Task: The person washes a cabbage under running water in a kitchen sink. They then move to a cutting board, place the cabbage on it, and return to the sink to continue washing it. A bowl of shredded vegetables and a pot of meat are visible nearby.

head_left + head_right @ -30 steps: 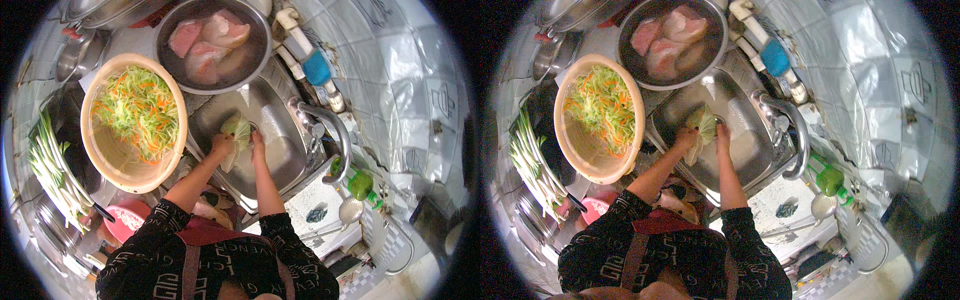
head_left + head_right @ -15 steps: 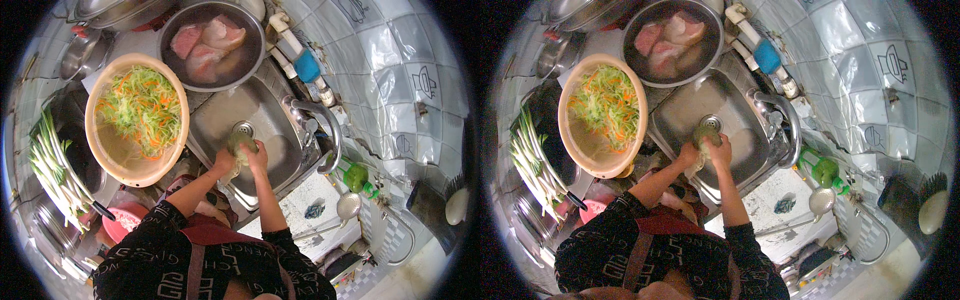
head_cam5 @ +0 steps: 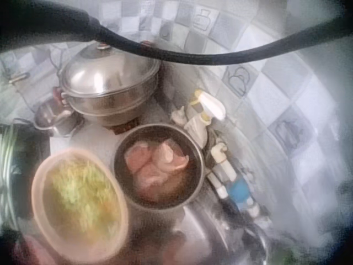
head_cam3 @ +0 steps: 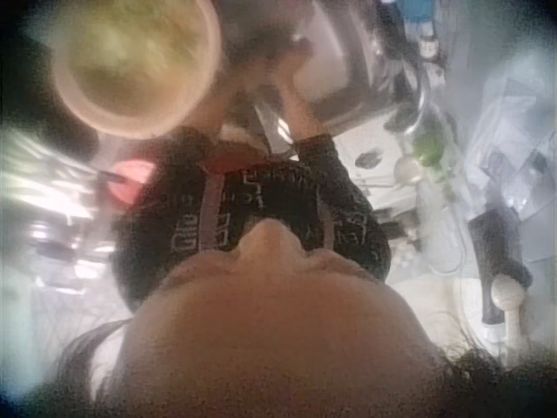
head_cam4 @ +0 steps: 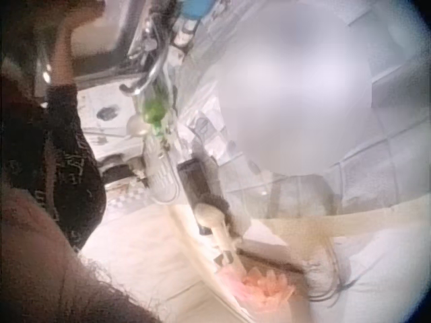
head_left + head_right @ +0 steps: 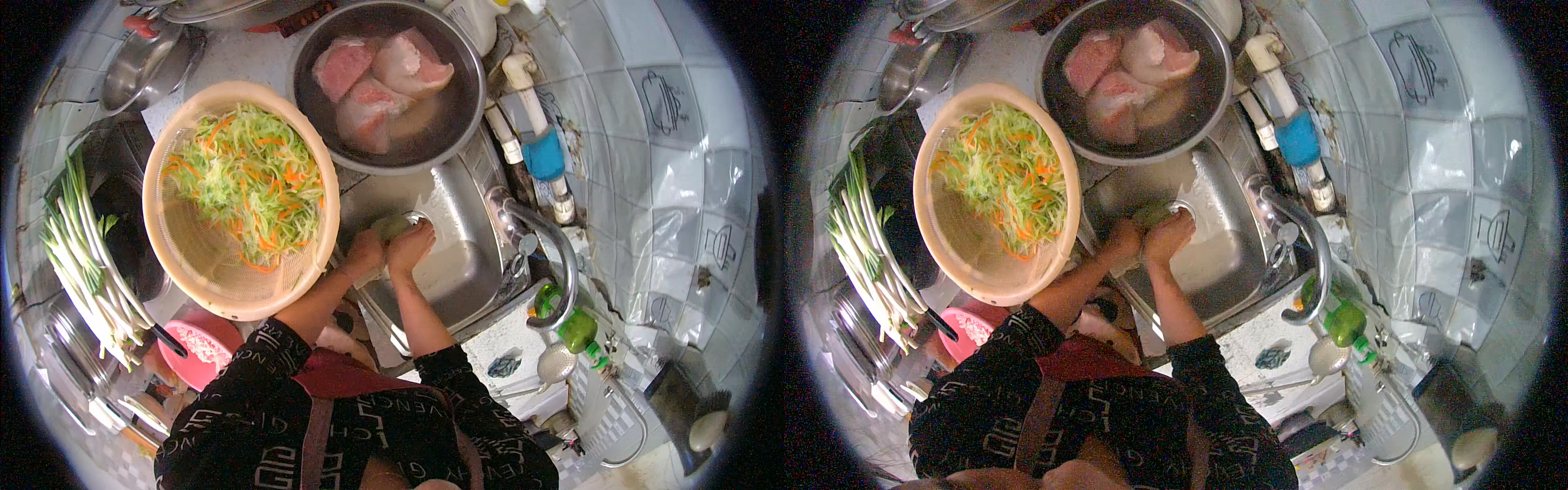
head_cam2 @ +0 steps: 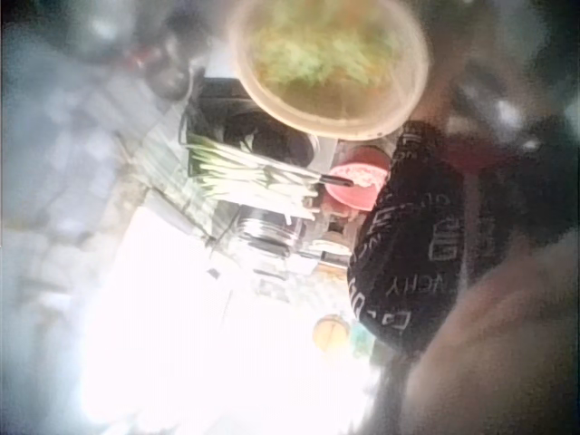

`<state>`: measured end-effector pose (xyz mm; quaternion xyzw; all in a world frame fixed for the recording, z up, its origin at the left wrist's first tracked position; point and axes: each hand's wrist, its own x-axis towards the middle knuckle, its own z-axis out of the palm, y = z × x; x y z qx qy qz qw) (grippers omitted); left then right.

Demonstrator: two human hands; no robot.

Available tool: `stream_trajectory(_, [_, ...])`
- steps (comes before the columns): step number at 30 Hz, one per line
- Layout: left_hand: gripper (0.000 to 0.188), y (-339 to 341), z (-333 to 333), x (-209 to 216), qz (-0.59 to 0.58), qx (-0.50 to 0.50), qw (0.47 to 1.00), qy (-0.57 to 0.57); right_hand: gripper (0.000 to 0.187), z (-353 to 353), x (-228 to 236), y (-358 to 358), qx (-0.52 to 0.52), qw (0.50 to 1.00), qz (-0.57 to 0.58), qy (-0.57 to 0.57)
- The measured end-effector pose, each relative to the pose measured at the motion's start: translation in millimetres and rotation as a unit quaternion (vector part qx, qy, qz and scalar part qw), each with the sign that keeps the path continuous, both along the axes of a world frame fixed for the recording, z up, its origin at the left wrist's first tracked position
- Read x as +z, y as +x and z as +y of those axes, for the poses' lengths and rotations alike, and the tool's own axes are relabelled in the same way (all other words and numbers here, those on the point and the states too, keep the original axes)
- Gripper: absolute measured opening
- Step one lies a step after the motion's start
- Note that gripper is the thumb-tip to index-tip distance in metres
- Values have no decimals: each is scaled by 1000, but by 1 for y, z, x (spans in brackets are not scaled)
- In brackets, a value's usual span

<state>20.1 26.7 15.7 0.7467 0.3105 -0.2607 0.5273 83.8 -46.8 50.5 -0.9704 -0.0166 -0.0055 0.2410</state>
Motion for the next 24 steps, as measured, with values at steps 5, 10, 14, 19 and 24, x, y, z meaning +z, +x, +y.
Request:
stream_trajectory(5, [28, -12, -20, -30, -8, 101, 994, 39, 22, 7, -3, -5, -26, 995, 93, -24])
stream_trajectory(10, [27, -18, -31, -70, 122, 45, 991, 4, 16, 8, -12, 0, -27, 992, 107, -55])
stream_trajectory(14, [31, -34, -41, -93, 90, 117, 988, 41, 17, 24, -5, 9, 32, 993, 73, -82])
stream_trajectory(19, [35, -10, -28, -55, 103, 208, 972, 25, 18, 23, -23, 19, 15, 992, 78, -99])
stream_trajectory(24, [36, -19, -36, -85, 141, 168, 974, -53, 28, 26, -29, 27, 28, 992, 73, -101])
